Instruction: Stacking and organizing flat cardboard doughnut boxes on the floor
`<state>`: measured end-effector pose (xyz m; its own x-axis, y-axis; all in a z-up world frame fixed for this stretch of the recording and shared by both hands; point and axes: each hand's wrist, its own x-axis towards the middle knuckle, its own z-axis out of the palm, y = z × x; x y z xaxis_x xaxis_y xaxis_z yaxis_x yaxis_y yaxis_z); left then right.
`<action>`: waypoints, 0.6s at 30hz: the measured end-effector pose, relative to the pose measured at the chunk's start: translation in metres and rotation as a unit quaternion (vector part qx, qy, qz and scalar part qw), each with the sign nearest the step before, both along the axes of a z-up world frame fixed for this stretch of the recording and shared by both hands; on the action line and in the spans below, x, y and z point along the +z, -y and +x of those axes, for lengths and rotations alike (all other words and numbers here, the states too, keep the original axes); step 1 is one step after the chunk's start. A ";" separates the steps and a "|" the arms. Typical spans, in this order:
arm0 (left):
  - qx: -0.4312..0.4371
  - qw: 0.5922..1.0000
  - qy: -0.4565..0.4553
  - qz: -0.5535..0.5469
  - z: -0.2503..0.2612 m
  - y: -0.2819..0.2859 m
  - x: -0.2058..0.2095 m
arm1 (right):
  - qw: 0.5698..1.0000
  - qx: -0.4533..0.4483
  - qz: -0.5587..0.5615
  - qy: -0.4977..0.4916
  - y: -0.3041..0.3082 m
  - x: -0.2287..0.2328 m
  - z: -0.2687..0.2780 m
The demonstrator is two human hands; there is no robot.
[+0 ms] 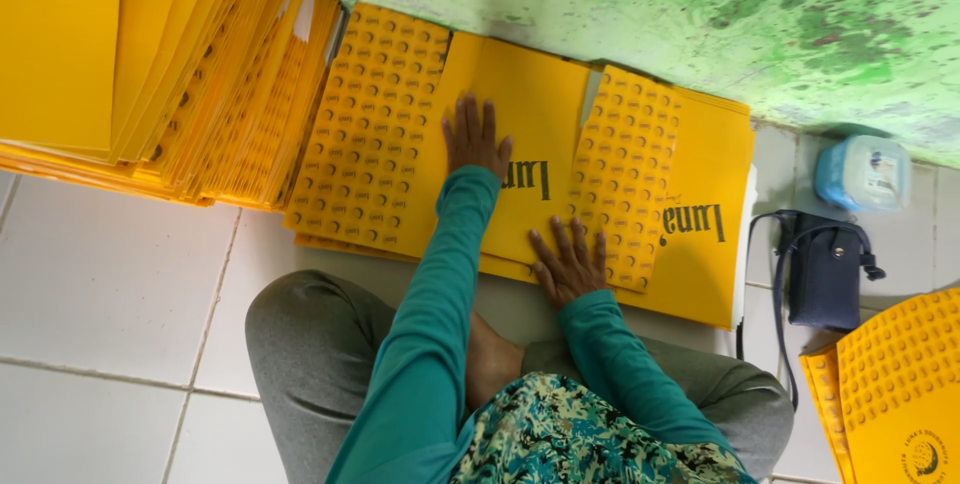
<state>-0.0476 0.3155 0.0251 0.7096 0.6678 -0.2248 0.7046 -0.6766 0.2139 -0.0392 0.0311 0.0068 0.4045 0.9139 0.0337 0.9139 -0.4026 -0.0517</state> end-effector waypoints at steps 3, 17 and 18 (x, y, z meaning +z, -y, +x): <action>-0.014 0.999 -0.025 0.016 -0.035 0.029 0.018 | 1.000 0.001 0.000 -0.005 0.001 -0.001 0.001; 0.090 0.968 0.164 0.167 -0.130 0.107 -0.074 | 0.994 -0.105 0.009 0.023 0.072 -0.087 0.092; 0.091 0.973 0.145 0.154 -0.129 0.105 -0.072 | 0.949 -0.090 -0.192 0.232 0.082 -0.093 0.111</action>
